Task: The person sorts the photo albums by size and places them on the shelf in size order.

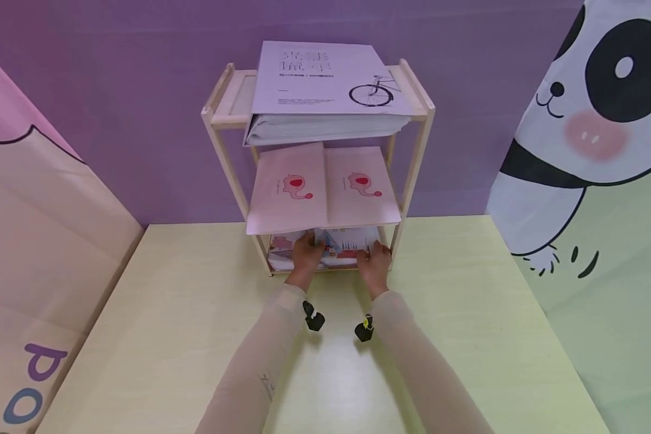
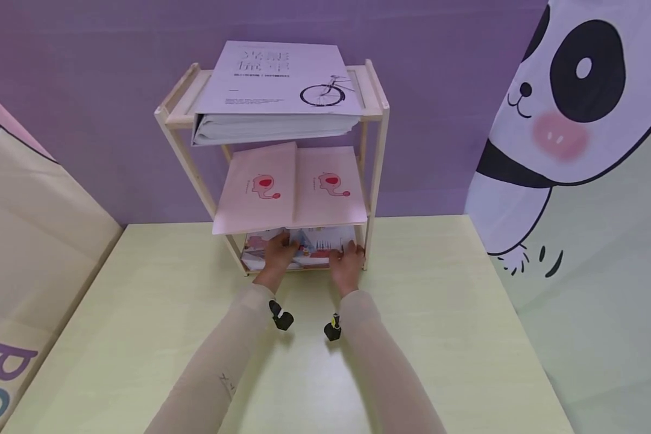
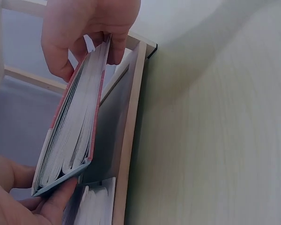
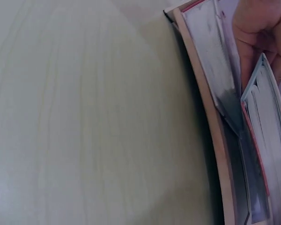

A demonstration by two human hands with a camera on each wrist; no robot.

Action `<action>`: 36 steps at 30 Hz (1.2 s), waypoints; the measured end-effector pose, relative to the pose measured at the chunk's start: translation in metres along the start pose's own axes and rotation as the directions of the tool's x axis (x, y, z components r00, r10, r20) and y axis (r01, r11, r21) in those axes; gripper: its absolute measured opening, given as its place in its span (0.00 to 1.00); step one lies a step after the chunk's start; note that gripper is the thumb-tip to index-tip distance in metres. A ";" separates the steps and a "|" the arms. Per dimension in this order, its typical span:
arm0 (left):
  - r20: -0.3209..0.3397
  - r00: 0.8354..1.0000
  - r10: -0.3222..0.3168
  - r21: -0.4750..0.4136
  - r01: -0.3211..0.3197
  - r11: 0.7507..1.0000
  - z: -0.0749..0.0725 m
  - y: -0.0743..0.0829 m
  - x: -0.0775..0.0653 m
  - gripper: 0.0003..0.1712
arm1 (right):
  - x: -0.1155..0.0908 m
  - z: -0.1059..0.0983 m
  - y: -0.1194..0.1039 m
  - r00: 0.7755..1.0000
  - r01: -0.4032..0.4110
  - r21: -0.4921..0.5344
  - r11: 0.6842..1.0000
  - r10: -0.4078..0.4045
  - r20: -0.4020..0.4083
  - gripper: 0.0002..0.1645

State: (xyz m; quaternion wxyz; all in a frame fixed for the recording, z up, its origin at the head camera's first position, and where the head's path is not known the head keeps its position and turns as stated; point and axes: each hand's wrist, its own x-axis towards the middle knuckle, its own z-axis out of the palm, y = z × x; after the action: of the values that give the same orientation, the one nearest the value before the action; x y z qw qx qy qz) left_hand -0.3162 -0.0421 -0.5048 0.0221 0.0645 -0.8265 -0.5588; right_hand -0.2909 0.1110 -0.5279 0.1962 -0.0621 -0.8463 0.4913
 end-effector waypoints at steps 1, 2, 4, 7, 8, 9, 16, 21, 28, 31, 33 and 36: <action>-0.004 1.000 0.007 0.003 -0.007 1.000 0.001 0.000 0.000 0.20 | 0.000 0.000 -0.001 1.000 -0.019 0.000 1.000 0.019 0.008 0.22; -0.007 1.000 0.016 0.011 -0.016 1.000 0.001 0.001 0.001 0.19 | 0.000 0.000 -0.002 0.999 -0.039 -0.002 0.999 0.039 0.019 0.21; -0.017 0.999 0.035 0.035 -0.034 0.999 0.002 0.001 0.002 0.16 | 0.000 0.000 -0.005 0.993 -0.100 0.018 0.995 0.099 0.060 0.24; -0.033 0.998 0.047 0.064 -0.045 0.997 0.004 0.002 0.004 0.15 | 0.001 0.001 -0.007 0.980 -0.169 0.026 0.985 0.166 0.111 0.29; -0.032 0.998 0.048 0.075 -0.045 0.996 0.005 0.002 0.004 0.16 | 0.002 0.001 -0.007 0.977 -0.180 0.021 0.984 0.176 0.121 0.30; -0.034 0.998 0.047 0.083 -0.044 0.996 0.006 0.003 0.004 0.17 | 0.002 0.001 -0.006 0.973 -0.191 0.017 0.981 0.188 0.132 0.31; -0.020 1.000 0.022 0.045 -0.021 0.999 0.008 0.005 0.003 0.22 | 0.002 0.004 0.006 0.971 -0.191 -0.007 0.982 0.190 0.146 0.34; -0.017 1.000 0.024 0.014 -0.023 1.000 0.010 0.004 0.004 0.21 | -0.001 0.005 0.010 0.973 -0.172 -0.032 0.985 0.175 0.148 0.36; -0.017 1.000 0.025 0.000 -0.025 1.000 0.011 0.001 0.005 0.20 | -0.006 0.005 0.014 0.990 -0.066 -0.093 0.993 0.077 0.117 0.35; -0.023 0.999 0.028 -0.004 -0.028 1.000 0.012 0.000 0.006 0.20 | -0.007 0.004 0.016 0.988 -0.059 -0.130 0.990 0.076 0.135 0.36; -0.028 0.999 0.025 -0.017 -0.026 1.000 0.012 -0.001 0.007 0.20 | -0.007 0.004 0.016 0.983 -0.060 -0.161 0.985 0.086 0.159 0.37; -0.032 0.999 0.015 -0.043 -0.017 0.999 0.012 -0.003 0.007 0.20 | -0.006 0.005 0.018 0.975 -0.057 -0.203 0.978 0.098 0.198 0.37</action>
State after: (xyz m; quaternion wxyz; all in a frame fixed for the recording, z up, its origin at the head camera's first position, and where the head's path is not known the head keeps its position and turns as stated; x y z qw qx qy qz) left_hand -0.3246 -0.0329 -0.5122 0.0410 0.0663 -0.8142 -0.5753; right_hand -0.2886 0.1145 -0.5473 0.0808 -0.0628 -0.9032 0.4169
